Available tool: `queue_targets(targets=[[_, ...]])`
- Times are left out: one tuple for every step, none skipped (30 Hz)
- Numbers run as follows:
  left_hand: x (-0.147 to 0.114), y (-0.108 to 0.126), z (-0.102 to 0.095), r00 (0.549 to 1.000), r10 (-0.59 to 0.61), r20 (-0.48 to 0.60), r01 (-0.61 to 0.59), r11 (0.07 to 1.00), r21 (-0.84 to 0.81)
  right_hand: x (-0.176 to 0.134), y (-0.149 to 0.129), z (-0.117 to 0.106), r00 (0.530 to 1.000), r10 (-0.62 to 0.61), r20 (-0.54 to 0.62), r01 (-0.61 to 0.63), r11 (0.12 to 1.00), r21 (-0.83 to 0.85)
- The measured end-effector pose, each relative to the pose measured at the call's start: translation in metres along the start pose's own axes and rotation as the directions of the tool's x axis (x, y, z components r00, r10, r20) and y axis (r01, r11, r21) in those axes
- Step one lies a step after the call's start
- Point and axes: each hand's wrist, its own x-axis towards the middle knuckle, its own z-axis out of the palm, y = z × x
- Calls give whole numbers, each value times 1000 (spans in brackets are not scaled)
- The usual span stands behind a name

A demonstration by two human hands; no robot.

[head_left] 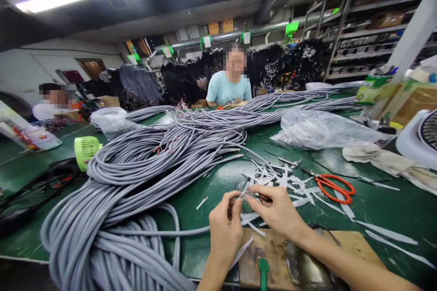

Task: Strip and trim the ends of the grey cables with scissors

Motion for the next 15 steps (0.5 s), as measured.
queue_targets(targets=[[0,0,0,1000,10,-1,-10,1000,5,0,1,0,1000,8,5,-8,1000,3],[0,0,0,1000,23,-4,-23,1000,13,1,2,0,1000,21,12,-21,1000,6],[0,-1,0,999,39,-12,-39,999,25,1,3,0,999,38,18,-38,999,7],[0,-1,1,998,58,-20,-57,997,42,2,4,1,998,57,23,-57,998,9],[0,-1,1,997,78,-28,-77,995,61,3,4,1,997,74,28,-75,997,13],[-1,-2,1,995,94,-34,-91,993,75,4,4,2,996,88,33,-89,996,16],[-1,-2,1,994,102,-40,-99,992,81,5,5,2,995,98,36,-99,995,18],[-1,-2,2,994,102,-44,-98,992,77,5,5,3,994,106,36,-107,994,18],[-2,-2,2,994,94,-46,-91,994,68,6,6,3,993,111,31,-112,994,15],[-2,-1,3,996,78,-44,-76,996,57,6,6,3,993,115,22,-115,993,11],[-3,0,4,998,57,-41,-55,997,47,6,7,4,993,114,11,-115,993,6],[-3,1,5,999,35,-36,-33,999,40,6,7,4,994,111,3,-111,994,2],[-3,2,6,999,13,-35,-12,999,36,5,8,4,994,105,-1,-105,994,0],[-4,4,7,999,-7,-40,8,999,37,4,8,4,995,96,-1,-96,995,2],[-3,5,8,999,-23,-49,25,999,41,3,8,4,996,86,0,-86,996,7]])
